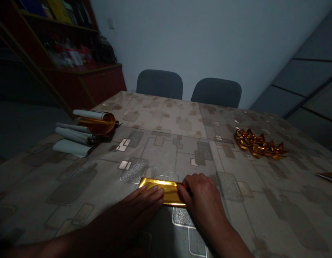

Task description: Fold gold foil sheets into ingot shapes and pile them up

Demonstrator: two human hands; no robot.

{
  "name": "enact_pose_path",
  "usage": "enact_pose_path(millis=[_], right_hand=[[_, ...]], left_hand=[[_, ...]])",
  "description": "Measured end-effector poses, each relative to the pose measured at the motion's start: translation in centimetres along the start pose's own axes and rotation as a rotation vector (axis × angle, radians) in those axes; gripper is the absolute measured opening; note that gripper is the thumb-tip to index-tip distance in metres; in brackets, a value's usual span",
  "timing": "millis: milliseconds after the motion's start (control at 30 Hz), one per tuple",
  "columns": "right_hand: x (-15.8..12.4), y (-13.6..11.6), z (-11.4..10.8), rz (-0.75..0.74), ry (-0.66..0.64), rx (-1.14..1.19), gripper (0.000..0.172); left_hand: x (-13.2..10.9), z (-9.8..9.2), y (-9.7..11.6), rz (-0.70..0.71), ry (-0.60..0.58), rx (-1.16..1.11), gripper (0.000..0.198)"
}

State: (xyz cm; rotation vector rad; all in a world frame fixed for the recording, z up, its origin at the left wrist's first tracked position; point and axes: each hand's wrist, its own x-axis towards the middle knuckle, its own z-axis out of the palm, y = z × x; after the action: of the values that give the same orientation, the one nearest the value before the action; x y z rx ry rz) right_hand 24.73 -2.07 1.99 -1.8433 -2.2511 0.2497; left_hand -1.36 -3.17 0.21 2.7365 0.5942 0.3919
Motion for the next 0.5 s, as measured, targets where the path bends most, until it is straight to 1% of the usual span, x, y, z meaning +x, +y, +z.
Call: enact_pose_path(millis=[167,267,367,433,500], right_hand=[[-0.02,0.06,0.24,-0.007,0.039,-0.036,0.019],[0.01,0.01,0.41,-0.022,0.067,-0.070,0.016],[0.05,-0.14,0.56,-0.034,0.065,-0.101,0.015],[0.06,-0.13,0.60,-0.035,0.060,-0.111,0.015],[0.04,0.09,0.42,-0.018,0.064,-0.099,0.011]], left_hand=[[0.05,0.15,-0.19,-0.027,-0.086,-0.036,0.101],[0.10,0.26,-0.31,-0.030,-0.110,-0.050,0.104],[0.15,0.39,-0.37,-0.024,-0.094,-0.068,0.104],[0.21,0.41,-0.36,-0.021,-0.078,-0.085,0.101],[0.30,0.33,-0.30,-0.019,-0.076,-0.098,0.097]])
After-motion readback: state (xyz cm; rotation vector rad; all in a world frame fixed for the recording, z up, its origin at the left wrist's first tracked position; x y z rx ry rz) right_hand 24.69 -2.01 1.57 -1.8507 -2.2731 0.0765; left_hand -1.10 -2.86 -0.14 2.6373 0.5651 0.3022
